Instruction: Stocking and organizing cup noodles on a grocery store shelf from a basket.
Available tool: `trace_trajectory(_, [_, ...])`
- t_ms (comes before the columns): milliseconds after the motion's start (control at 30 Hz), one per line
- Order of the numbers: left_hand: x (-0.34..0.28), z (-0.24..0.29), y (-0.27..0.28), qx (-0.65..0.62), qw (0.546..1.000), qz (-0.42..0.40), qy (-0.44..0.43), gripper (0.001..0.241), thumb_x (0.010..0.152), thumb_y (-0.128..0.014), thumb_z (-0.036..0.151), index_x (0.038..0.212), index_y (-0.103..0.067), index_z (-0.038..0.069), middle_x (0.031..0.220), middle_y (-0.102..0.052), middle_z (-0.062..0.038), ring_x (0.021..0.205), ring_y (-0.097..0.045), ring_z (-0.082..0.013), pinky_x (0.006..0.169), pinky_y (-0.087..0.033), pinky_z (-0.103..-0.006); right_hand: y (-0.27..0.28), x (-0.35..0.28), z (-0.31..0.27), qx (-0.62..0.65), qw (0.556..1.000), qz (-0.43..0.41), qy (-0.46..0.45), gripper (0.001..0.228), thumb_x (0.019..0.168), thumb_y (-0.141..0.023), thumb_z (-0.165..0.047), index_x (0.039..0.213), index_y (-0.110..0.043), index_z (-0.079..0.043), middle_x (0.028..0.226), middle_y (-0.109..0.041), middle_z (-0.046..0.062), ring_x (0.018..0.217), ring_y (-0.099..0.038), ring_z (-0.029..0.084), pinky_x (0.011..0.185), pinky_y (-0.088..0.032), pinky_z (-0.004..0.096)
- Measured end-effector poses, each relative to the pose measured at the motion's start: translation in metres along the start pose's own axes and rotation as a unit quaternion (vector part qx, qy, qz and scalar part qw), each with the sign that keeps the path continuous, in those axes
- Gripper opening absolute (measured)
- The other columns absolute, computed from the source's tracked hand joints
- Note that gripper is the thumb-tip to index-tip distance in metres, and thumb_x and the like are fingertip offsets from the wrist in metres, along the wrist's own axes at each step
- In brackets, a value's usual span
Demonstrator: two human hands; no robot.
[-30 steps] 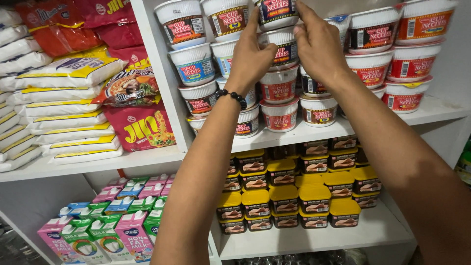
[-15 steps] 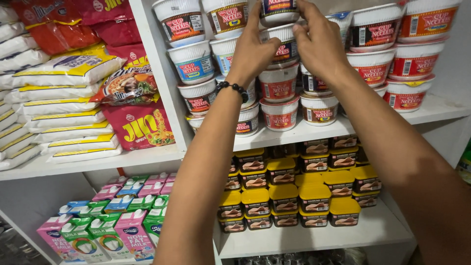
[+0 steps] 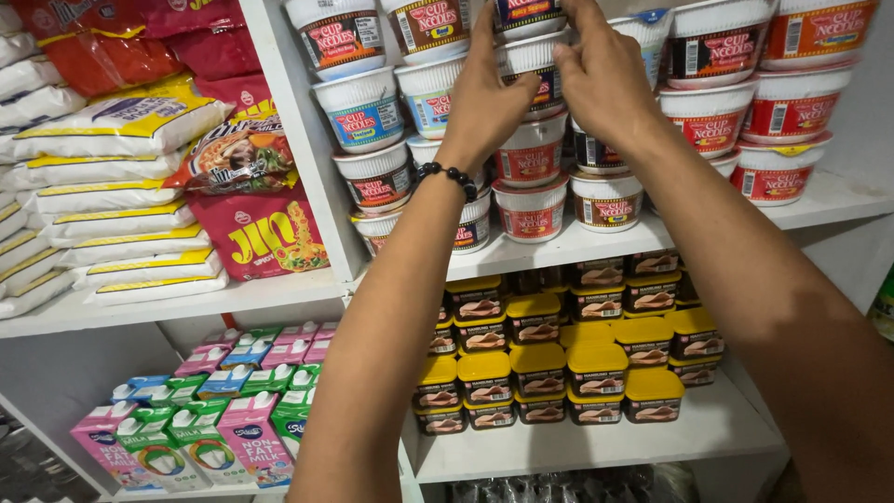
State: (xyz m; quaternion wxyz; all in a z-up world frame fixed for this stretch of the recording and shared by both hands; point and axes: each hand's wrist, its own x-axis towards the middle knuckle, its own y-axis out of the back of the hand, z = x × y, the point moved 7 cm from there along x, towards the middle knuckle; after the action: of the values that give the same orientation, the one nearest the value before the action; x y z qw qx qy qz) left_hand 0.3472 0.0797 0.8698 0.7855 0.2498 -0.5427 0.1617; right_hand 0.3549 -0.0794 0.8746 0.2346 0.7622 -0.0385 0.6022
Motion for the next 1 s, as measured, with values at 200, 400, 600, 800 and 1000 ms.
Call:
trace_trajectory(200, [-0.004,-0.001,-0.002,-0.01,1.0,0.009,0.005,0.094,0.082,-0.076,0.012,0.161,-0.024,0.005,0.152,-0.055,-0.024,0.137,-0.06,-0.0365,0.113,-0.05,-0.0388,0.002,-0.004,-0.003,0.003,1.0,-0.008,-0.013,0.046,0.108,-0.059,-0.007,0.152,-0.045,-0.003,0.125,-0.07,0.023,0.105,-0.073,0.035,0.092,-0.056,0.047])
trace_trajectory(400, [-0.035,0.026,0.01,-0.027,0.999,0.027,-0.034,0.089,0.088,-0.072,0.005,0.163,-0.024,0.004,0.163,-0.043,-0.023,0.135,-0.061,-0.033,0.101,-0.058,-0.0367,0.016,-0.033,0.007,0.026,0.997,0.052,0.041,0.034,0.113,-0.064,-0.003,0.145,-0.054,-0.002,0.13,-0.072,0.018,0.114,-0.074,0.03,0.095,-0.059,0.041])
trace_trajectory(600, [-0.162,0.111,0.029,0.065,0.99,-0.051,-0.111,0.067,0.108,-0.065,0.004,0.163,-0.028,0.015,0.17,-0.029,-0.014,0.132,-0.059,-0.0265,0.094,-0.063,-0.0264,0.055,-0.154,-0.051,0.085,0.993,0.075,0.035,0.032,0.107,-0.064,0.009,0.137,-0.055,0.004,0.126,-0.066,0.018,0.114,-0.067,0.022,0.096,-0.057,0.033])
trace_trajectory(800, [-0.346,0.128,0.002,0.027,0.981,-0.192,0.003,0.06,0.104,-0.066,0.007,0.158,-0.042,0.011,0.161,-0.042,-0.017,0.138,-0.059,-0.0351,0.109,-0.055,-0.0411,0.032,-0.376,-0.026,0.113,0.97,-0.02,-0.214,0.008,0.104,-0.069,-0.004,0.111,-0.069,0.0,0.111,-0.072,0.008,0.105,-0.068,0.015,0.094,-0.055,0.031])
trace_trajectory(1000, [-0.568,0.07,-0.053,-0.137,0.898,-0.28,0.311,0.055,0.099,-0.062,0.007,0.152,-0.048,0.01,0.158,-0.048,-0.021,0.125,-0.066,-0.032,0.097,-0.059,-0.0373,-0.002,-0.658,0.026,0.103,0.841,-0.122,-0.518,0.019,0.101,-0.075,-0.014,0.091,-0.071,0.003,0.068,-0.052,0.011,0.069,-0.045,0.014,0.061,-0.041,0.033])
